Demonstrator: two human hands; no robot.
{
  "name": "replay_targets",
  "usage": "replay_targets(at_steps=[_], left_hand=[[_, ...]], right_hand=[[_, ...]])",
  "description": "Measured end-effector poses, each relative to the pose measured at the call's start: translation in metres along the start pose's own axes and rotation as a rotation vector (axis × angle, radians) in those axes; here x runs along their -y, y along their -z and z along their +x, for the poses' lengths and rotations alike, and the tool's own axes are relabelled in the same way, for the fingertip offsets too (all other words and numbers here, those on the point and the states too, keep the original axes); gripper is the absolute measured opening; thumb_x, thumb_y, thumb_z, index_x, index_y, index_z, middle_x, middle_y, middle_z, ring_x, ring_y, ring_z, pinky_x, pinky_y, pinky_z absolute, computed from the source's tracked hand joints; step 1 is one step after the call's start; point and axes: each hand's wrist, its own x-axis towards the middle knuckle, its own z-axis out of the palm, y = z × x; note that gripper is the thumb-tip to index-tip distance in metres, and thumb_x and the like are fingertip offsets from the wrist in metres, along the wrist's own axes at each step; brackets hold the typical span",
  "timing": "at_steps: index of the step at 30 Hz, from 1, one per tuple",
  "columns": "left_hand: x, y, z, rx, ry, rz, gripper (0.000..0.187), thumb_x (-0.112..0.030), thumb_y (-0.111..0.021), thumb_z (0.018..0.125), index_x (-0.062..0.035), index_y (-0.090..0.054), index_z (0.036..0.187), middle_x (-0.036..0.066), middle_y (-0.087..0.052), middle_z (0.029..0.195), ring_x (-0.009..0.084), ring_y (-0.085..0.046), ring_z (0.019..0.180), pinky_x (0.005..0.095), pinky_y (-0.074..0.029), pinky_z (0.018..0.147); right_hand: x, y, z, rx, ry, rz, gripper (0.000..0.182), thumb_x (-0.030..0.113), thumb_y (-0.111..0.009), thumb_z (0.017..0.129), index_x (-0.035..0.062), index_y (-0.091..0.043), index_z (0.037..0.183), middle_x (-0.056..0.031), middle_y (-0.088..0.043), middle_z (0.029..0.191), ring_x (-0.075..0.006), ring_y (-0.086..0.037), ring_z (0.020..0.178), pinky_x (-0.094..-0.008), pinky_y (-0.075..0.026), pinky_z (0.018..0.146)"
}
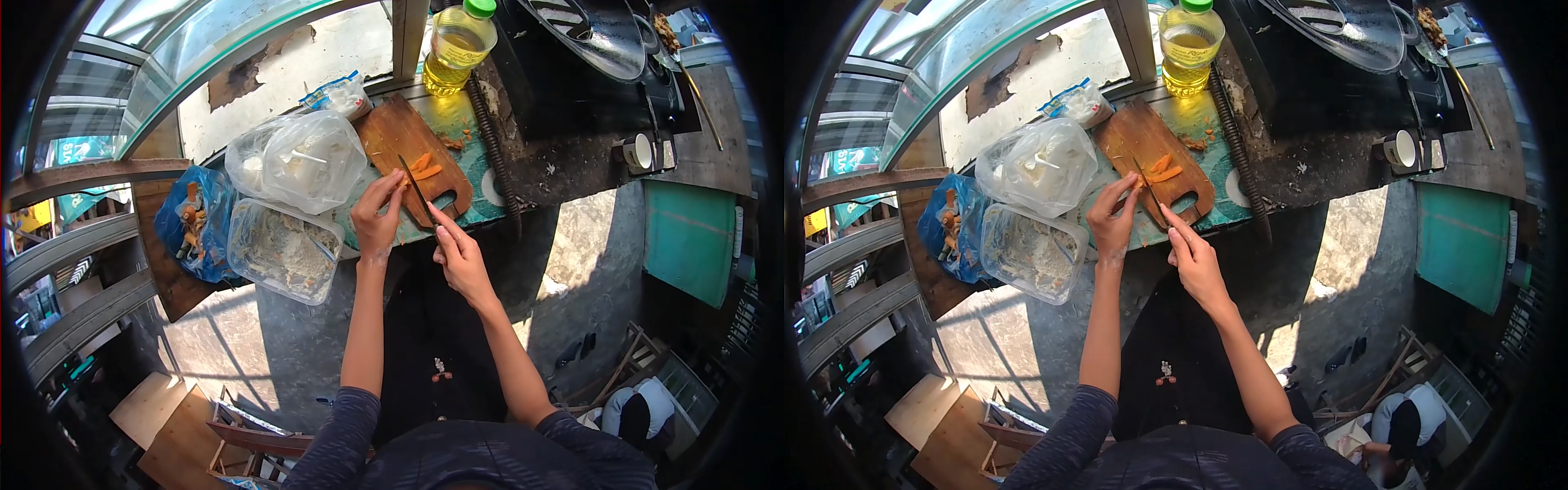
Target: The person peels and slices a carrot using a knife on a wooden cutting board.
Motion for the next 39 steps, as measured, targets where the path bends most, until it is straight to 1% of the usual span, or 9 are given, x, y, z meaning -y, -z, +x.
replay_targets(at_steps=[8,14,18,21,24,27,30,33,39], left_hand=[[-0.005,-0.001,0.000,0.010,0.020,-0.009,0.029,0.004,-0.066,0.085,-0.0065,-0.070,0.111,0.008,-0.070,0.110,0.0174,-0.067,0.100,0.0278,-0.059,0.077],[-0.004,0.003,-0.001,-0.031,0.066,-0.018,0.028,0.005,-0.064,0.086,-0.0055,-0.070,0.111,0.010,-0.069,0.110,0.0212,-0.068,0.098,0.0292,-0.060,0.075],[-0.001,0.007,0.000,-0.046,0.088,-0.004,0.027,0.004,-0.064,0.086,-0.0059,-0.070,0.111,0.009,-0.069,0.110,0.0211,-0.068,0.100,0.0293,-0.060,0.075],[-0.001,0.006,0.001,-0.044,0.082,-0.008,0.026,0.002,-0.065,0.086,-0.0057,-0.070,0.110,0.009,-0.069,0.110,0.0212,-0.068,0.100,0.0294,-0.060,0.075],[-0.001,0.004,0.000,-0.032,0.052,-0.006,0.025,0.002,-0.065,0.086,-0.0051,-0.070,0.109,0.009,-0.069,0.110,0.0216,-0.068,0.100,0.0296,-0.059,0.075],[0.005,0.003,-0.001,-0.003,0.011,0.015,0.024,0.002,-0.064,0.086,-0.0042,-0.070,0.109,0.010,-0.069,0.110,0.0222,-0.068,0.100,0.0298,-0.059,0.076],[0.011,-0.001,-0.008,0.023,0.022,0.026,0.026,0.003,-0.065,0.086,-0.0038,-0.069,0.110,0.010,-0.069,0.110,0.0207,-0.068,0.099,0.0291,-0.059,0.076],[0.004,-0.008,-0.013,0.000,0.090,-0.043,0.028,0.003,-0.066,0.085,-0.0041,-0.069,0.112,0.009,-0.069,0.110,0.0185,-0.068,0.099,0.0281,-0.060,0.076],[-0.007,-0.010,-0.007,-0.055,0.022,-0.079,0.029,0.002,-0.070,0.081,-0.0041,-0.069,0.110,0.009,-0.069,0.106,0.0219,-0.068,0.098,0.0308,-0.056,0.079]], right_hand=[[0.003,-0.001,0.004,-0.016,-0.040,-0.088,0.040,0.020,-0.048,0.102,0.0184,-0.050,0.141,-0.0007,-0.049,0.072,-0.0063,-0.042,0.062,-0.0237,-0.044,0.063],[0.006,-0.010,0.007,-0.018,-0.028,-0.152,0.040,0.021,-0.047,0.101,0.0186,-0.049,0.141,-0.0085,-0.067,0.094,-0.0089,-0.048,0.063,-0.0270,-0.047,0.064],[0.005,-0.016,0.011,-0.044,-0.016,-0.429,0.041,0.019,-0.047,0.100,0.0265,-0.050,0.140,-0.0149,-0.070,0.099,-0.0236,-0.061,0.059,-0.0333,-0.050,0.067],[0.008,-0.020,0.007,-0.098,0.025,-0.521,0.042,0.019,-0.047,0.099,0.0304,-0.049,0.140,-0.0192,-0.069,0.091,-0.0358,-0.067,0.071,-0.0388,-0.050,0.067],[0.000,-0.021,0.007,-0.152,0.173,-0.512,0.042,0.020,-0.047,0.099,0.0302,-0.049,0.140,-0.0210,-0.067,0.089,-0.0386,-0.065,0.081,-0.0414,-0.050,0.067],[0.005,-0.021,0.002,-0.162,0.098,-0.592,0.041,0.020,-0.048,0.099,0.0304,-0.049,0.140,-0.0210,-0.067,0.092,-0.0392,-0.065,0.077,-0.0416,-0.049,0.065],[0.003,-0.014,-0.002,-0.147,0.002,-0.603,0.042,0.018,-0.048,0.099,0.0290,-0.050,0.139,-0.0204,-0.067,0.096,-0.0322,-0.065,0.062,-0.0374,-0.048,0.062],[-0.012,-0.007,0.000,-0.132,0.068,-0.400,0.042,0.017,-0.049,0.100,0.0248,-0.050,0.140,-0.0152,-0.066,0.079,-0.0151,-0.051,0.053,-0.0304,-0.045,0.059],[-0.020,-0.001,0.001,-0.055,0.072,-0.011,0.040,0.014,-0.047,0.102,0.0149,-0.050,0.142,0.0032,-0.045,0.073,-0.0039,-0.038,0.063,-0.0211,-0.039,0.059]])
